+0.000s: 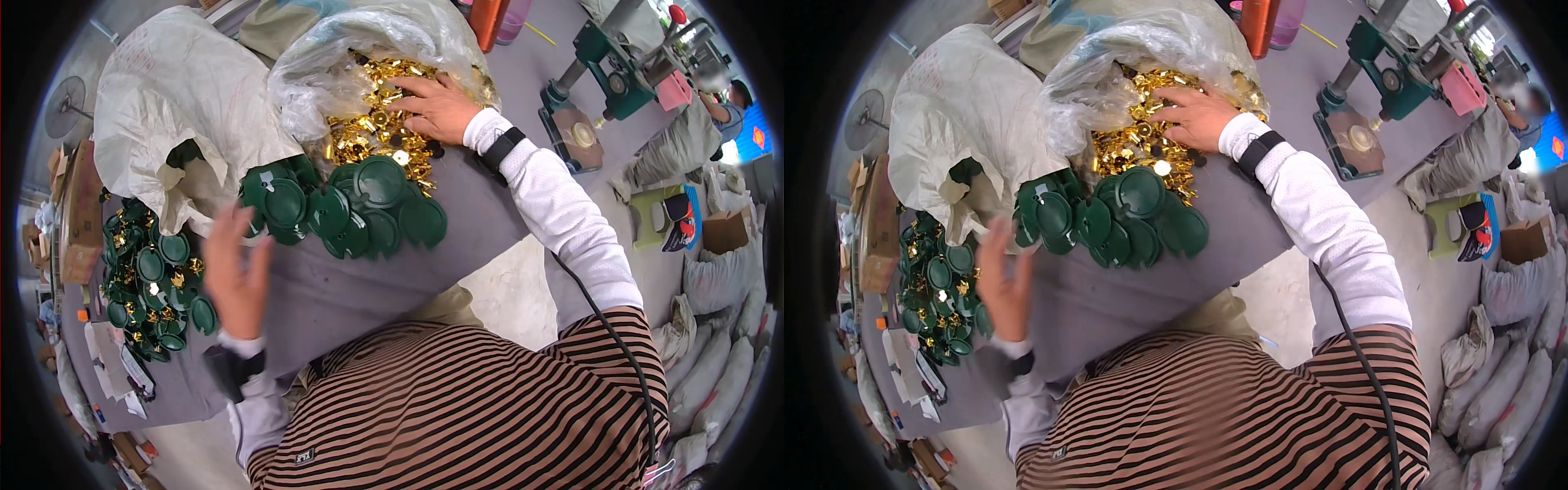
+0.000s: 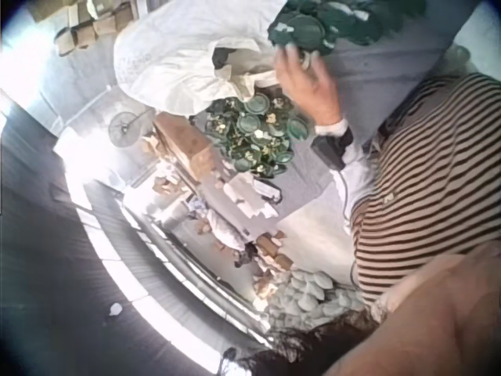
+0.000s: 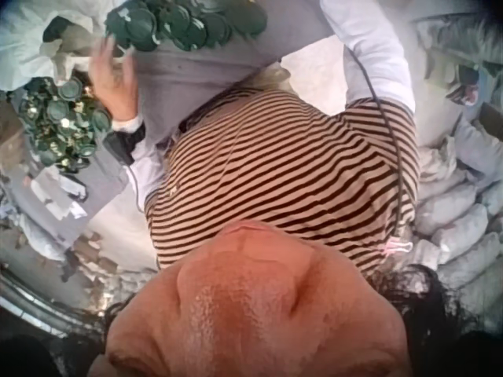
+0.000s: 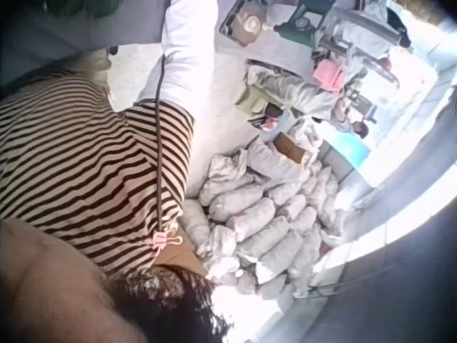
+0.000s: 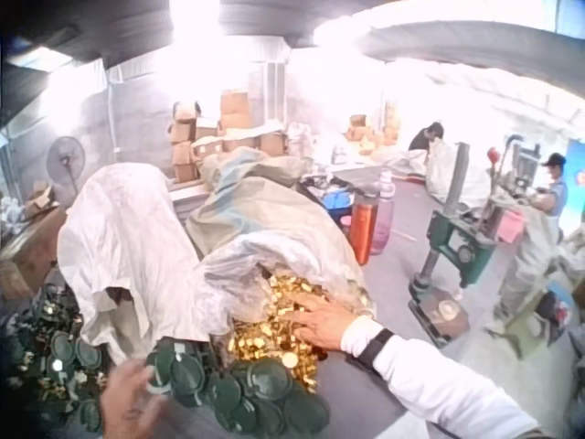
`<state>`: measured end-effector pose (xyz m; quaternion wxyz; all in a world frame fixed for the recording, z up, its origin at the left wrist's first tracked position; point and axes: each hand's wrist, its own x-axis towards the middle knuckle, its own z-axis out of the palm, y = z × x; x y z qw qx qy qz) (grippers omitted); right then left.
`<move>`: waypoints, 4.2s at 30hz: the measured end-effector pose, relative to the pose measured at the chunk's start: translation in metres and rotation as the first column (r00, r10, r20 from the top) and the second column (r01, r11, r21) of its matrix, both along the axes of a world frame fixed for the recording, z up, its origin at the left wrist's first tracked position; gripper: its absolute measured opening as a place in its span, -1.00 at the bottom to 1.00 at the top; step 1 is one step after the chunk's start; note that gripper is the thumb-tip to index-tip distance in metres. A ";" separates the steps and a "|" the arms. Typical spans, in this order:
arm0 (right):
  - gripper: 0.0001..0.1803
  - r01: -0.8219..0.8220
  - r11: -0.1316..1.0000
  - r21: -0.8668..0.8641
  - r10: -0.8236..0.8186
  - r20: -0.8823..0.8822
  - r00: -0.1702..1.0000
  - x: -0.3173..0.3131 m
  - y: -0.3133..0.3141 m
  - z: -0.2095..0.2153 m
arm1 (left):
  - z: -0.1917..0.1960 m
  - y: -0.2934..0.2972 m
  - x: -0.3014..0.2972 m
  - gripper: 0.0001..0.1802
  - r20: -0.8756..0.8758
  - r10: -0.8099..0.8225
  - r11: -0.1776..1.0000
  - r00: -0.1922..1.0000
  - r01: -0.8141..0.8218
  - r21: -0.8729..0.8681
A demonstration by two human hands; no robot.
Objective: The person assembles small gold studs onto green plastic circular bases by hand, creating assembled parts.
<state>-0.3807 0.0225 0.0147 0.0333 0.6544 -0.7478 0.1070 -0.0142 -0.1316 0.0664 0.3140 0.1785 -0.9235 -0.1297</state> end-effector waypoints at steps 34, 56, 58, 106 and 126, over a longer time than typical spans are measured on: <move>-0.62 0.516 0.797 -0.314 -0.263 0.588 0.765 0.134 0.127 -0.009 | -0.021 0.087 -0.022 -0.32 -0.440 0.007 -0.348 0.898 0.415 0.841; -0.71 0.269 0.938 -0.220 0.111 0.923 0.369 0.220 0.099 0.005 | -0.032 0.102 -0.010 -0.41 -0.223 -0.146 -0.256 0.964 0.181 0.949; -0.71 0.257 0.916 -0.307 0.108 0.807 0.580 0.223 0.098 0.006 | -0.031 0.107 -0.010 -0.37 -0.252 -0.159 -0.223 0.955 0.214 0.951; -0.65 0.219 0.797 -0.563 -0.001 0.361 0.933 0.186 0.082 0.005 | -0.036 0.114 -0.057 -0.69 -0.117 -0.151 0.726 0.982 0.190 0.661; -0.69 0.507 0.845 -0.170 0.090 0.980 0.178 0.216 0.076 0.001 | -0.042 0.115 -0.031 -0.72 -0.227 -0.165 0.918 0.960 0.234 0.321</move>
